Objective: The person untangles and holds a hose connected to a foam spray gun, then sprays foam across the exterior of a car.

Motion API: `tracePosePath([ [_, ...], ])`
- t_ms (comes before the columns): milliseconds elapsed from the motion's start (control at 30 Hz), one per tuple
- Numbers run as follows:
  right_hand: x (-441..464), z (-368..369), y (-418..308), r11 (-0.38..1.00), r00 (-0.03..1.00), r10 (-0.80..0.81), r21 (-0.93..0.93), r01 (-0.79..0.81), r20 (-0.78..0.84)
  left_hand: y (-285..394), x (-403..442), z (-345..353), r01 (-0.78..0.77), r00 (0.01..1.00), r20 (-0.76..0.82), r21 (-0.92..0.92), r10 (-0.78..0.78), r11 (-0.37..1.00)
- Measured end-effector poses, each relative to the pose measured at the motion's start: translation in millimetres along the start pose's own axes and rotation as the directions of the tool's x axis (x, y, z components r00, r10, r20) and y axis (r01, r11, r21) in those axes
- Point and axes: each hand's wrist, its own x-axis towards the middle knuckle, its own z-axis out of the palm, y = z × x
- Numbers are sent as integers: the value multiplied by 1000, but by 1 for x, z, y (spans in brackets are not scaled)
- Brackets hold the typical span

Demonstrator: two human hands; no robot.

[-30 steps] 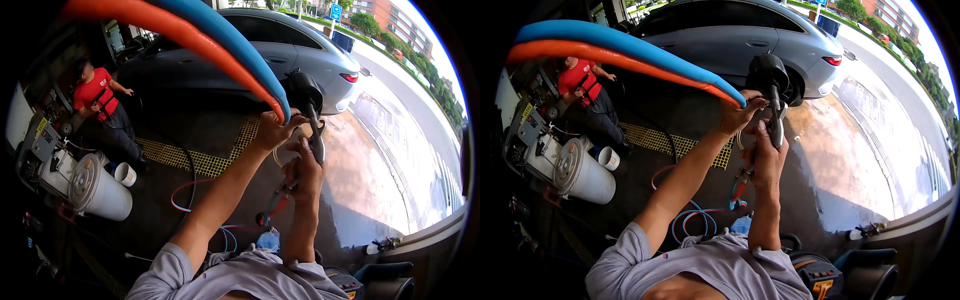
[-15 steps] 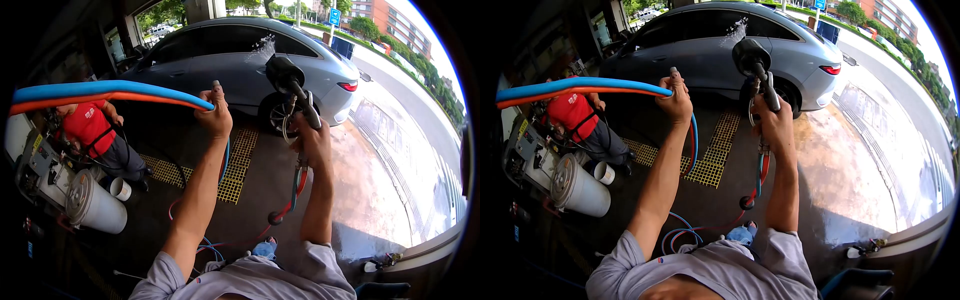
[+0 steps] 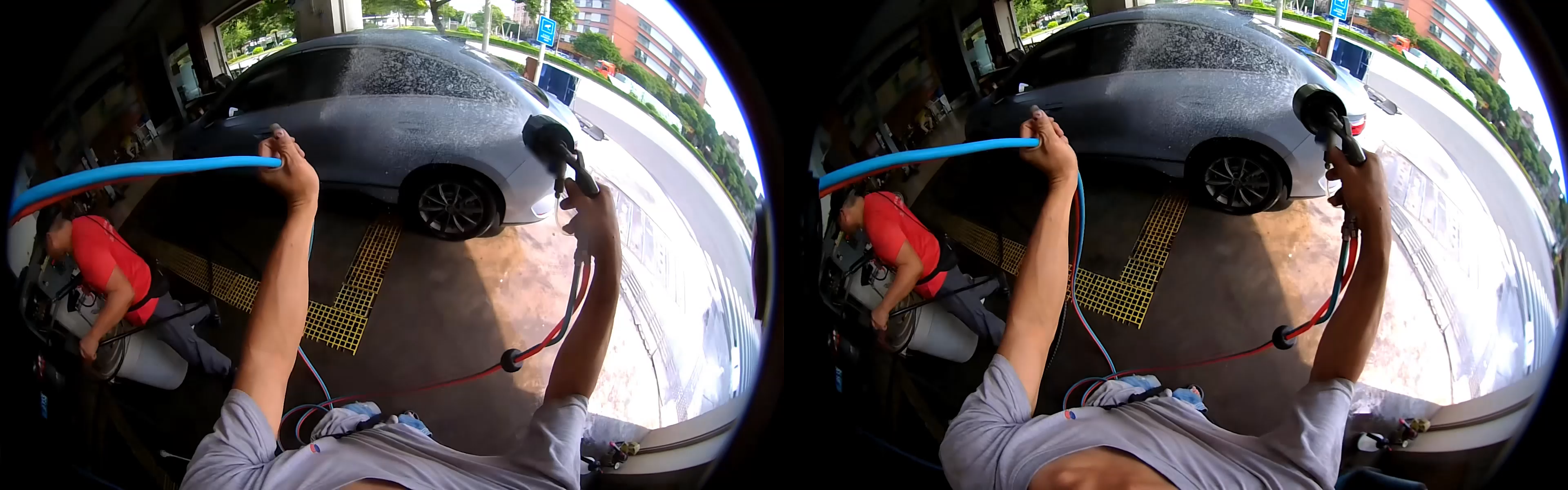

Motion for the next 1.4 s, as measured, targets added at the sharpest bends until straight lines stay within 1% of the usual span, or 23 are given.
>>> tracePosePath([
  [167, 40, 11, 65, 972, 950, 111, -166, -164, -291, -46, -24, -22, 94, 995, -27, 9, -94, 996],
  [267, 75, 51, 151, 926, 941, 97, -318, -205, -324, -70, -34, -33, 136, 990, -22, 16, -136, 991],
  [367, 71, 113, 199, 933, 979, 110, -321, -161, -170, -82, -56, -44, 132, 989, 68, 36, -134, 991],
  [433, 62, 162, 217, 956, 977, 210, -205, -211, -27, -113, -67, -51, 99, 994, 43, 26, -100, 995],
  [467, 61, 188, 230, 965, 973, 221, -158, -209, 61, -115, -67, -47, 179, 983, 13, 74, -181, 981],
  [500, 58, 211, 235, 954, 965, 226, -231, -192, 132, -125, -70, -51, 154, 988, -23, 94, -153, 984],
  [567, 53, 263, 261, 944, 980, -11, -322, 76, 198, -143, -71, -55, 79, 997, -15, 123, -78, 989],
  [600, 47, 280, 257, 938, 970, -19, -332, 101, 242, -149, -71, -57, 61, 998, -26, 133, -58, 989],
  [633, 47, 297, 271, 973, 944, 87, -230, -12, 318, -151, -68, -54, 82, 995, -71, 143, -72, 986],
  [700, 43, 308, 277, 961, 943, -8, -257, 99, 333, -153, -61, -46, 148, 981, -152, 187, -120, 971],
  [733, 42, 303, 279, 962, 943, 12, -262, 80, 333, -160, -59, -44, 166, 976, -172, 189, -134, 968],
  [800, 42, 284, 286, 956, 932, 215, -258, -139, 292, -181, -61, -46, 157, 978, -167, 208, -123, 966],
  [833, 43, 277, 307, 928, 972, 165, -361, -95, 168, -187, -64, -40, 167, 978, -160, 213, -135, 963],
  [867, 49, 263, 315, 913, 969, 240, -354, -205, 56, -194, -68, -30, 197, 968, -188, 166, -165, 966],
  [933, 66, 228, 335, 890, 961, 226, -367, -271, -160, -200, -73, -10, 254, 948, -221, 93, -229, 963],
  [967, 77, 201, 303, 844, 900, 397, -312, -435, -182, -202, -77, 4, 252, 948, -223, 86, -228, 964],
  [1000, 92, 179, 330, 879, 926, 307, -307, -364, -218, -204, -82, 22, 217, 964, -173, 86, -200, 972],
  [1033, 105, 153, 315, 889, 914, 357, -233, -395, -192, -206, -88, 37, 183, 978, -123, 88, -171, 979],
  [1067, 115, 128, 287, 902, 926, 350, -215, -374, -139, -217, -96, 54, 101, 991, -91, 25, -99, 995],
  [1100, 126, 106, 257, 912, 932, 353, -194, -362, -78, -209, -103, 82, 162, 979, -125, -3, -161, 987],
  [1200, 159, 44, 181, 957, 954, 290, -52, -287, 80, -208, -122, 155, 79, 992, -96, -54, -84, 995],
  [1367, 222, -54, 94, 983, 989, -66, 180, 42, 130, -173, -157, 248, 17, 990, -139, -156, -38, 988],
  [1400, 236, -81, 82, 978, 980, -140, 174, 115, 141, -158, -164, 267, 73, 980, -175, -135, -96, 988],
])
